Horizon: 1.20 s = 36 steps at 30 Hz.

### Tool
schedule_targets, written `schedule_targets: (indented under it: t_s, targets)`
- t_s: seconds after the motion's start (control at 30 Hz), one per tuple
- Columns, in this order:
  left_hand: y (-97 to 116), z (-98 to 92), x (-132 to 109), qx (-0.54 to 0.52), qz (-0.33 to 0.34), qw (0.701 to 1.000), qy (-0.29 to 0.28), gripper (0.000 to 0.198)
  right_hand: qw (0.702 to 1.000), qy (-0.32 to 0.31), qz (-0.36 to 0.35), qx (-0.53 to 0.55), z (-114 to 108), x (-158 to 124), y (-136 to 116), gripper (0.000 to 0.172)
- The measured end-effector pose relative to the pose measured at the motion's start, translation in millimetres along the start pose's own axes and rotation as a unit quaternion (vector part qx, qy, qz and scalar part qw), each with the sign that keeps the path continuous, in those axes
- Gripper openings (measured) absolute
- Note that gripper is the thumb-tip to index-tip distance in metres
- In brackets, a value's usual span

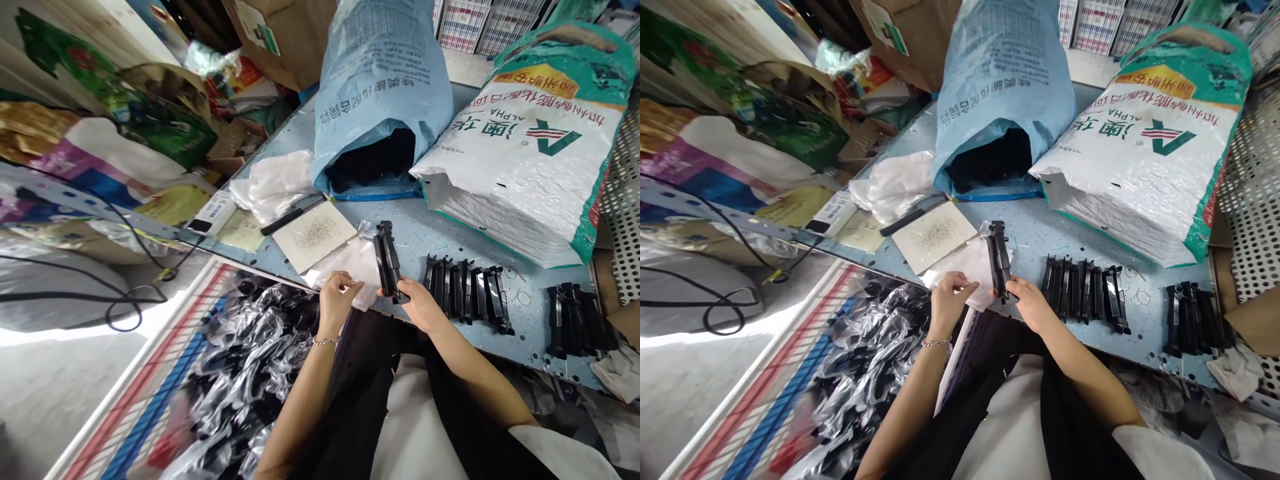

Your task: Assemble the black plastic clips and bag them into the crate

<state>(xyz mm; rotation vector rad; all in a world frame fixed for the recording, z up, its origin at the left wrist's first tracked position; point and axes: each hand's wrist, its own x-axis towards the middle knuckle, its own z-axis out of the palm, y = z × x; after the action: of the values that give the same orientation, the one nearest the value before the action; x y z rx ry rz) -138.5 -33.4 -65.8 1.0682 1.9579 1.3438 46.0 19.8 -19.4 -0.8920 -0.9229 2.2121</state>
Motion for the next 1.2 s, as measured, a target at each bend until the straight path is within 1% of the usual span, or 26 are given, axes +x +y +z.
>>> schedule_targets:
  t_s: [0.07,0.13,0.17,0.23,0.3,0.37,0.4,0.47,0.5,0.53,0.6,0.67,0.73,0.8,0.83,0.9,0.93,0.97,1.0,1.1,1.13,1.17,1.2]
  targets:
    - [4,1.2,0,-0.001,0.025,1.000,-0.016,0.022,1.000,-0.012,0.013,-0.009,7,16,4,0.033]
    - [5,0.8,0,0.001,0.041,0.999,-0.030,0.021,1.000,0.003,0.026,-0.009,12,33,10,0.033]
    - [4,-0.6,0,0.001,0.039,0.999,-0.032,0.020,0.999,0.017,0.027,-0.004,12,39,13,0.034]
    - [-2,-5.5,1,-0.025,0.012,0.999,-0.023,0.021,0.998,0.056,0.011,0.014,10,48,17,0.037]
    - [-7,-10.4,3,-0.083,-0.029,0.996,-0.013,0.025,0.995,0.093,-0.024,0.036,6,49,17,0.037]
    - [-9,-11.3,4,-0.114,-0.047,0.992,-0.010,0.027,0.992,0.101,-0.048,0.053,4,46,15,0.034]
    - [-7,-9.7,4,-0.104,-0.043,0.993,-0.017,0.027,0.993,0.089,-0.046,0.054,4,45,13,0.034]
    - [-1,-3.9,3,-0.056,-0.010,0.998,-0.040,0.025,0.998,0.049,-0.017,0.038,5,42,12,0.033]
    - [3,-0.9,3,-0.035,0.011,0.998,-0.048,0.024,0.999,0.036,0.001,0.026,6,42,11,0.034]
    - [5,1.3,2,-0.022,0.027,0.998,-0.055,0.024,0.999,0.036,0.012,0.018,7,43,12,0.034]
    - [6,1.9,1,-0.022,0.039,0.997,-0.056,0.023,0.998,0.062,0.003,0.020,5,45,12,0.035]
    - [1,-2.0,1,-0.046,0.022,0.998,-0.048,0.024,0.994,0.100,-0.029,0.039,0,47,12,0.036]
    - [-6,-6.4,2,-0.072,0.001,0.997,-0.032,0.027,0.989,0.125,-0.053,0.054,-6,47,11,0.035]
    - [-9,-7.2,2,-0.067,-0.009,0.998,-0.019,0.027,0.990,0.117,-0.048,0.065,-7,46,10,0.035]
    - [-9,-5.9,2,-0.054,-0.008,0.998,-0.020,0.026,0.992,0.099,-0.037,0.065,-6,45,10,0.035]
    - [-7,-1.8,2,-0.025,-0.001,0.999,-0.037,0.025,0.997,0.058,-0.009,0.053,-2,44,12,0.036]
    - [-5,-0.1,1,-0.019,0.003,0.999,-0.043,0.025,0.998,0.047,0.000,0.044,1,44,13,0.036]
    - [-3,0.8,0,-0.020,0.008,0.999,-0.041,0.025,0.998,0.050,0.001,0.037,2,45,14,0.036]
    - [-2,0.5,0,-0.024,0.011,0.999,-0.028,0.024,0.997,0.064,-0.007,0.034,2,46,16,0.036]
    - [-3,-6.7,-4,-0.019,0.039,0.998,0.047,0.018,0.988,0.134,-0.057,0.044,-3,48,19,0.033]
    - [-4,-10.2,-5,0.005,0.063,0.996,0.067,0.015,0.985,0.151,-0.071,0.046,-6,48,20,0.032]
    - [-4,-13.5,-6,0.040,0.094,0.992,0.075,0.012,0.982,0.165,-0.081,0.045,-10,48,20,0.032]
    - [-5,-16.4,-6,0.082,0.130,0.986,0.070,0.009,0.980,0.175,-0.087,0.043,-13,46,19,0.032]
